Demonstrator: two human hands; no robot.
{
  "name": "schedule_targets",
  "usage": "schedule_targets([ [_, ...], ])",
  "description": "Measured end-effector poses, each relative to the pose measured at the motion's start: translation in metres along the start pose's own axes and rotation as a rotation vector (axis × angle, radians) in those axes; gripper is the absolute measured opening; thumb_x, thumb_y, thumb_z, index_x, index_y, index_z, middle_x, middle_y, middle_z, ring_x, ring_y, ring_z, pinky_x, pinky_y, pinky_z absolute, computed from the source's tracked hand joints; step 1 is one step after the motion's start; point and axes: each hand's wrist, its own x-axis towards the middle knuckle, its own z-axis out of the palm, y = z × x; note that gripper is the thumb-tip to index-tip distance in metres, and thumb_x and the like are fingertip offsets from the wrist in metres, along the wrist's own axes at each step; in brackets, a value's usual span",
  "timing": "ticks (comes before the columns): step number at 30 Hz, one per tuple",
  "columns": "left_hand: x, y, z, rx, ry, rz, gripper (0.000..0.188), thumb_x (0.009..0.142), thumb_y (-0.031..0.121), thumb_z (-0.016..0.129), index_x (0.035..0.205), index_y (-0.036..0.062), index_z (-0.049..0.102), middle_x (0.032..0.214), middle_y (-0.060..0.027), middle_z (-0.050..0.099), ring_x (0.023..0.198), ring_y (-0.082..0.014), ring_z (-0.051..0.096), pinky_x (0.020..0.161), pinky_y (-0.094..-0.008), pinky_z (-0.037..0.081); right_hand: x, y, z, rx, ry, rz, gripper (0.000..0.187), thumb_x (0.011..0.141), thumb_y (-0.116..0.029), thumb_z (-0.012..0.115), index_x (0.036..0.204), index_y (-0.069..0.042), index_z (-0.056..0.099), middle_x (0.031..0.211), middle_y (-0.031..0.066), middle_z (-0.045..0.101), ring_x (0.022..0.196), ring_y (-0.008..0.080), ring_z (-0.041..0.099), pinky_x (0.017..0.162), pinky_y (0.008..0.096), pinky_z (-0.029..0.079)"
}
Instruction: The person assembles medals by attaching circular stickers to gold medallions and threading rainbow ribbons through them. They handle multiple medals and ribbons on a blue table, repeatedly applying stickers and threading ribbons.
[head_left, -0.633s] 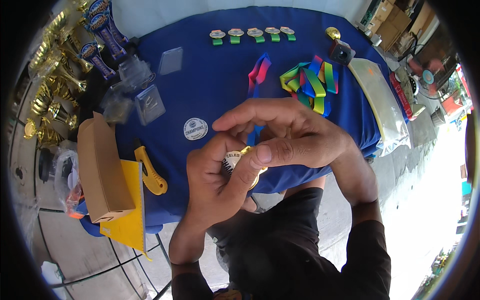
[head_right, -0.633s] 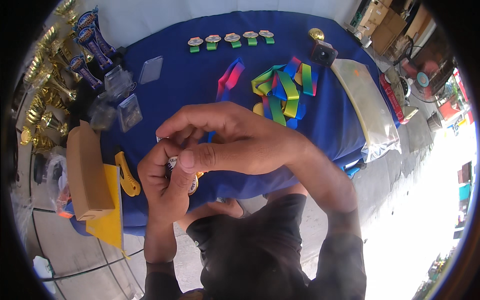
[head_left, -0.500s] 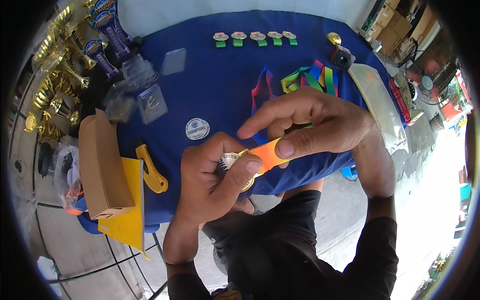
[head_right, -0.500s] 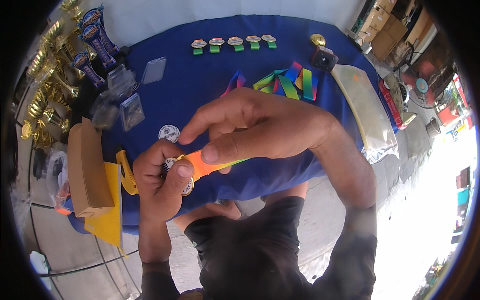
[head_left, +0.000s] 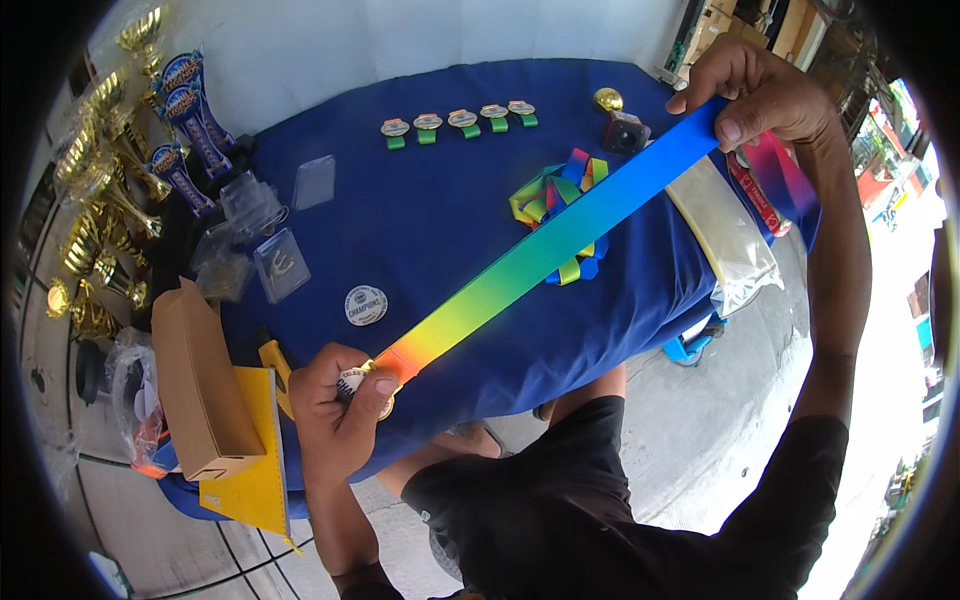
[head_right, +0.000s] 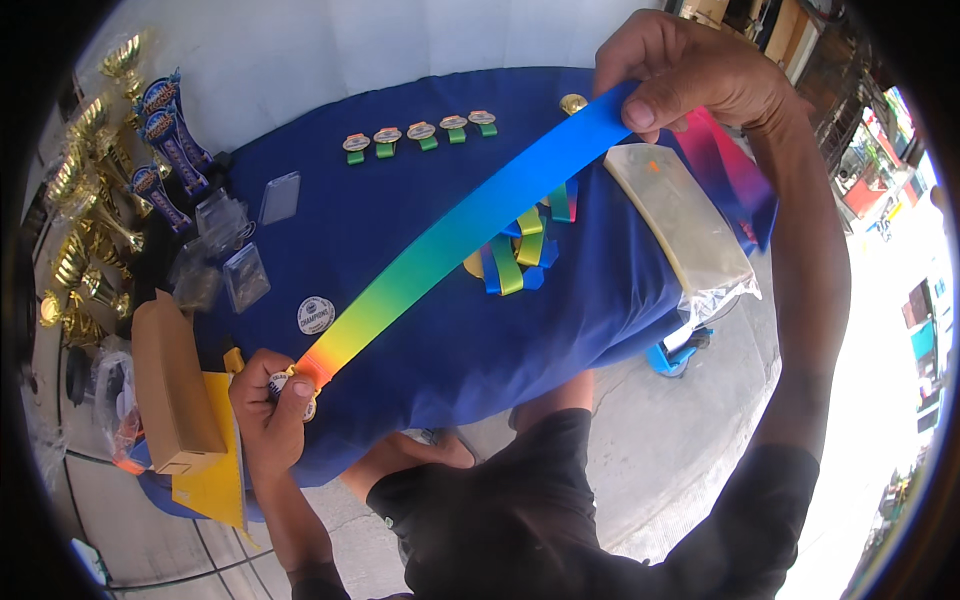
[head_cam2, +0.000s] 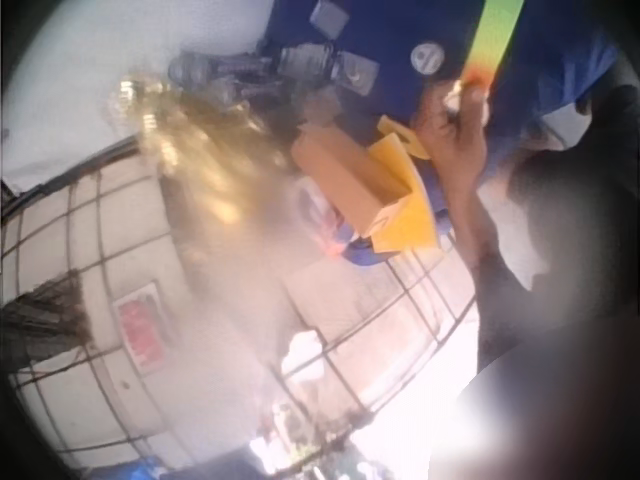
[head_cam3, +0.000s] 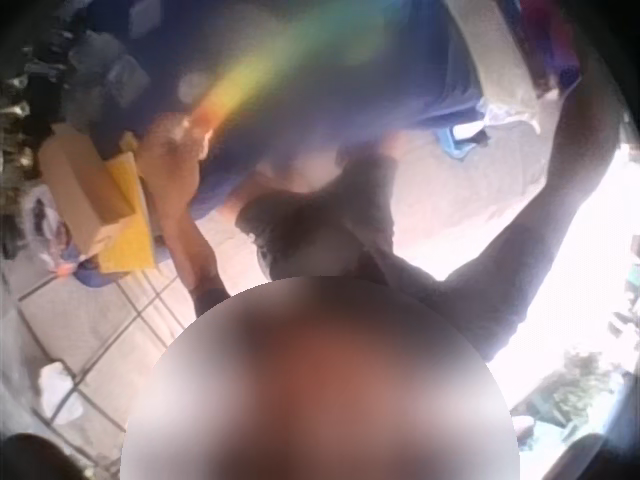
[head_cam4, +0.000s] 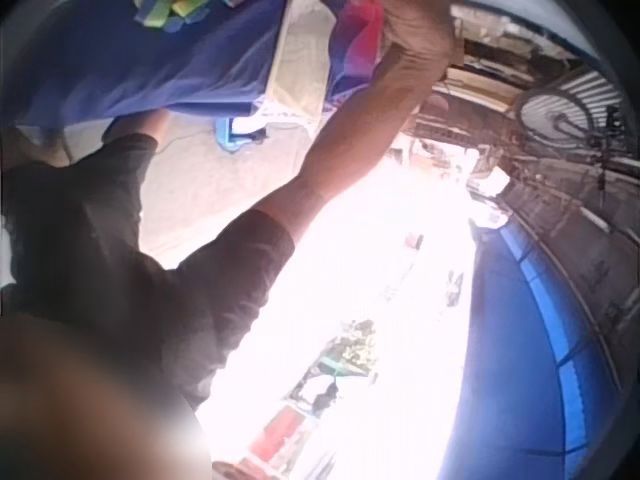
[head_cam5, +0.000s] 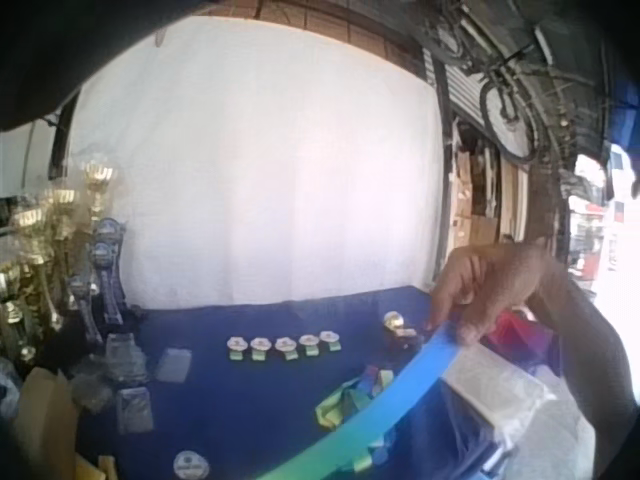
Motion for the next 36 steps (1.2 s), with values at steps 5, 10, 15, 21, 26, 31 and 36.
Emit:
schedule_targets([
  [5,-0.018,-0.011,-0.011,0.05,0.006,-0.033,0.023,0.095,0.018,0.077,0.089,0.0022,0.062,0.066,0.0012,0.061,0.06,-0.0019,0.052,0.055,-0.0204,0.038,-0.037,-0.014,-0.052,-0.008,0.148,-0.07,0.032,0.084,-0.015,0.084,0.105,0.007,0.074,0.088,0.0146,0.076,0.063,0.013,0.067,0.056,0.0213,0.054],
  [10,-0.02,-0.007,-0.011,-0.022,0.015,-0.04,0.025,0.096,0.021,0.075,0.087,0.0019,0.061,0.066,0.0011,0.061,0.06,-0.0022,0.052,0.055,-0.0213,0.038,-0.074,-0.039,-0.068,0.138,0.238,0.044,0.028,0.089,-0.005,0.078,0.112,0.011,0.073,0.088,0.0174,0.077,0.072,0.0186,0.075,0.063,0.0255,0.061],
  [15,-0.01,-0.004,-0.011,-0.014,-0.052,-0.03,0.027,0.1,0.022,0.072,0.086,0.0011,0.061,0.065,0.0006,0.059,0.06,-0.0022,0.05,0.054,-0.0226,0.036,-0.076,-0.07,-0.078,0.032,0.219,-0.061,0.025,0.09,-0.003,0.077,0.109,0.012,0.072,0.083,0.015,0.075,0.065,0.0174,0.071,0.059,0.0253,0.058],
  [21,0.015,-0.011,-0.013,0.518,-0.213,-0.016,0.023,0.098,0.02,0.069,0.089,-0.0008,0.064,0.074,-0.0097,0.063,0.071,-0.0218,0.061,0.065,-0.0359,0.045,-0.031,-0.113,-0.058,0.012,0.143,-0.178,0.019,0.092,-0.004,0.075,0.107,0.009,0.073,0.077,0.0121,0.071,0.051,0.0112,0.059,0.045,0.0218,0.044],
  [26,0.026,-0.003,-0.014,0.735,-0.43,-0.13,0.029,0.096,0.023,0.069,0.113,-0.0003,0.07,0.109,-0.0185,0.066,0.104,-0.0354,0.064,0.09,-0.0453,0.051,0.01,-0.158,-0.036,0.072,0.038,-0.287,0.016,0.094,-0.006,0.075,0.105,0.006,0.074,0.074,0.0103,0.068,0.047,0.0053,0.05,0.041,0.0184,0.035],
  [31,0.062,0.045,0.015,0.261,-0.265,0.295,0.078,0.094,0.03,0.077,0.152,-0.0058,0.039,0.145,-0.0261,0.048,0.128,-0.0323,0.059,0.105,-0.0467,0.049,0.076,-0.183,0.005,-0.02,-0.116,-0.293,0.018,0.09,-0.009,0.079,0.102,0.004,0.075,0.074,0.0084,0.068,0.052,0.0067,0.054,0.047,0.021,0.039],
  [36,0.126,0.101,0.055,-0.271,-0.143,0.336,0.056,0.09,0.024,0.082,0.132,-0.0022,0.056,0.1,-0.0091,0.066,0.088,-0.011,0.064,0.078,-0.0288,0.053,0.113,-0.179,0.043,-0.124,-0.187,-0.403,0.026,0.089,-0.021,0.079,0.102,0.002,0.076,0.075,0.0054,0.07,0.055,0.0082,0.056,0.05,0.0219,0.043],
])
